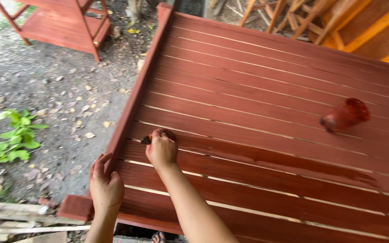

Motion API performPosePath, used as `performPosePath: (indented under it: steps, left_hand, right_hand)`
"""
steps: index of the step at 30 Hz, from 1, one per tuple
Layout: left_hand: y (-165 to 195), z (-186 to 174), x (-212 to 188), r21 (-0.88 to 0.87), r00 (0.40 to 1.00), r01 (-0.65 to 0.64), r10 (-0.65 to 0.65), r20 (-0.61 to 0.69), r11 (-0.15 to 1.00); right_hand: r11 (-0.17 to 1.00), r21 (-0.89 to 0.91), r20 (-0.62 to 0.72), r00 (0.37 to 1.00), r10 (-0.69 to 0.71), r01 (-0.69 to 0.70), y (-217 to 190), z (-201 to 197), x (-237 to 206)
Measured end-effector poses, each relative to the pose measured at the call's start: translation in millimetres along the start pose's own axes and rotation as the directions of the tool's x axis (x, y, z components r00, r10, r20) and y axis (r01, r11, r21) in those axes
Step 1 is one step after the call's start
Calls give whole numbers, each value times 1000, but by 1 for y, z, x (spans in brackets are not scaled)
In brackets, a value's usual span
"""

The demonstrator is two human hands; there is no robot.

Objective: The person applies reddish-brown paint to a wooden slatted bench using a small brush. They repeatedly dip the brush into a container of paint and stroke along the slats and frame, moving the container as needed to reach different sections.

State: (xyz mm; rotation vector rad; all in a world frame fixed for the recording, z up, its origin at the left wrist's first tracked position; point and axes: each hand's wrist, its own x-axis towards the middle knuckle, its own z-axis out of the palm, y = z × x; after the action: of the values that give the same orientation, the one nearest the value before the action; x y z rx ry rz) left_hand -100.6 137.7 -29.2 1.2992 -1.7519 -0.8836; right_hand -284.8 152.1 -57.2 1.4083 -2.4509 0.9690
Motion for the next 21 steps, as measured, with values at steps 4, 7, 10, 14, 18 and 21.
performPosePath:
  steps: [4, 7, 10, 14, 18, 21]
  left_hand:
    - [-22, -36, 21, 33, 999, 27, -25, -47, 999]
    - [-30, -41, 32, 42, 998, 44, -41, -51, 998]
    - [-33, -29, 41, 14, 999, 33, -33, -30, 999]
    - [-33, -9, 50, -38, 999, 33, -32, 5, 999]
    - [-31, 5, 52, -48, 1000, 12, -11, 15, 999]
    - [-31, 10, 54, -36, 1000, 2, -2, 2, 999]
  right_hand:
    - [897, 420, -40, 985, 170, -138, -34, 69, 17]
    - [493, 817, 107, 918, 383, -300, -15, 93, 32]
    - [691, 677, -42, 924, 380, -253, 49, 66, 25]
    - [664, 516, 72, 799, 597, -542, 123, -6, 5]
    - [821, 497, -115, 916, 385, -282, 90, 12, 8]
    - [784, 550, -71, 918, 389, -289, 29, 70, 22]
